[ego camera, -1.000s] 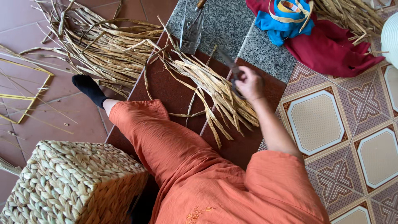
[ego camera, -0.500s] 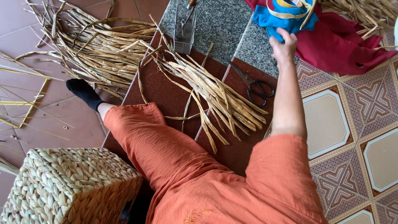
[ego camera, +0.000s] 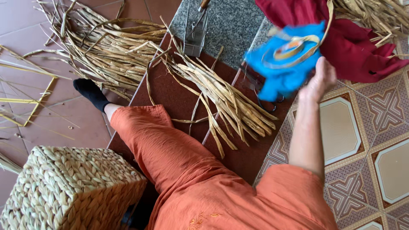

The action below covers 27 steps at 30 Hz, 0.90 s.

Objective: The person trims excess strands from a woven basket using shears, then wipes the basket with a blue cloth. The person rotates the basket to clean different sides and the interior.

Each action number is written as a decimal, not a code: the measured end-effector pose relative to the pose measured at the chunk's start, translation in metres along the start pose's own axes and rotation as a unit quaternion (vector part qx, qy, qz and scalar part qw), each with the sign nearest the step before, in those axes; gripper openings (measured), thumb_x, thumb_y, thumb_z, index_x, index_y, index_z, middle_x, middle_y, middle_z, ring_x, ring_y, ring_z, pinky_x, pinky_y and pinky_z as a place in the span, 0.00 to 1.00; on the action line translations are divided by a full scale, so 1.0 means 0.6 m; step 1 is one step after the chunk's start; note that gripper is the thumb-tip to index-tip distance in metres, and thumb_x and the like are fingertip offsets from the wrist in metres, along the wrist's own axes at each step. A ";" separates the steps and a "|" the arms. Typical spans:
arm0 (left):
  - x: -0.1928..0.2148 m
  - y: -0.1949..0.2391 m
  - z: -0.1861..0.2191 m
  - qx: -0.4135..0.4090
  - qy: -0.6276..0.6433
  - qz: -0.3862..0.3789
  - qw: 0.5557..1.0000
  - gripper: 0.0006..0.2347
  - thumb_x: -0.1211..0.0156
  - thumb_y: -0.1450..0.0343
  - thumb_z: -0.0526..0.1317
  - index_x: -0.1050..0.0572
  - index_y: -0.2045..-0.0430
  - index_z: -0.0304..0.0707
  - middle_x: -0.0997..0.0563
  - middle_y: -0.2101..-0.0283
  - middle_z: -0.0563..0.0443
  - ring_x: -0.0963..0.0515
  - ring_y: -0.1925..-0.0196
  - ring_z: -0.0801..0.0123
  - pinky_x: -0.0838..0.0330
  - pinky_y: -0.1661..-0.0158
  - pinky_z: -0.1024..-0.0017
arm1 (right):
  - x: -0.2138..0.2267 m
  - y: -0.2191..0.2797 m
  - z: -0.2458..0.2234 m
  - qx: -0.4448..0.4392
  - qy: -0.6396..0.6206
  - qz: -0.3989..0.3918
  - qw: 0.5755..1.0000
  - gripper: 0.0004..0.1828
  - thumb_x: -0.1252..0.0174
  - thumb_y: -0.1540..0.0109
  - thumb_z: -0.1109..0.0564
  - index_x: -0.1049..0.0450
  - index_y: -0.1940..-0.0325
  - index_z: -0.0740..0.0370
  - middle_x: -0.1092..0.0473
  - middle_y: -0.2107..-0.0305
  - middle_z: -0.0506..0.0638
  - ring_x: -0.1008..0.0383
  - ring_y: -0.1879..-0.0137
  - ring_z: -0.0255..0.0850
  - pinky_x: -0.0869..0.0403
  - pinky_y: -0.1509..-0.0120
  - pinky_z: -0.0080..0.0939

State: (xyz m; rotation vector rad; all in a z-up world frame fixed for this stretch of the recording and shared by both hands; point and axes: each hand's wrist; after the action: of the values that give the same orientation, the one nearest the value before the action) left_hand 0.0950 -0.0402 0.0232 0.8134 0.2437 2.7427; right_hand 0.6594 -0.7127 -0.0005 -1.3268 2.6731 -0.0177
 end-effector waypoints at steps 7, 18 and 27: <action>0.017 0.004 -0.016 0.002 0.002 0.009 1.000 0.16 0.46 0.17 0.41 0.28 0.37 0.30 0.22 0.40 0.42 0.23 0.38 0.63 0.26 0.38 0.67 | -0.005 0.070 -0.226 0.093 0.279 -0.217 0.931 0.18 0.34 0.40 0.66 0.27 0.47 0.67 0.26 0.57 0.49 0.27 0.54 0.35 0.26 0.46 0.38; 0.055 -0.015 -0.042 -0.021 0.085 0.102 0.991 0.15 0.47 0.17 0.40 0.27 0.38 0.30 0.22 0.40 0.44 0.23 0.38 0.64 0.26 0.37 0.68 | -0.119 0.348 -0.483 0.248 0.052 -0.272 0.928 0.12 0.40 0.44 0.69 0.25 0.56 0.70 0.27 0.55 0.55 0.24 0.47 0.46 0.24 0.39 0.43; 0.146 0.017 -0.123 -0.009 0.152 0.152 0.977 0.16 0.44 0.19 0.43 0.27 0.43 0.28 0.22 0.50 0.50 0.25 0.49 0.73 0.29 0.46 0.74 | -0.352 0.514 -0.319 0.208 0.128 -0.706 0.664 0.11 0.35 0.38 0.70 0.23 0.51 0.66 0.30 0.58 0.54 0.29 0.54 0.44 0.32 0.49 0.37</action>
State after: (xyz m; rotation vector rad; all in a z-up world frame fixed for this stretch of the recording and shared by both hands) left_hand -0.0188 -0.0296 0.0094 0.4520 0.1650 3.1495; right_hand 0.5133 -0.3694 0.1923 -2.8074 0.8929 -0.9339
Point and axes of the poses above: each hand's wrist, its own y-axis away from the middle knuckle, its own x-axis out of the back of the hand, z = x × y
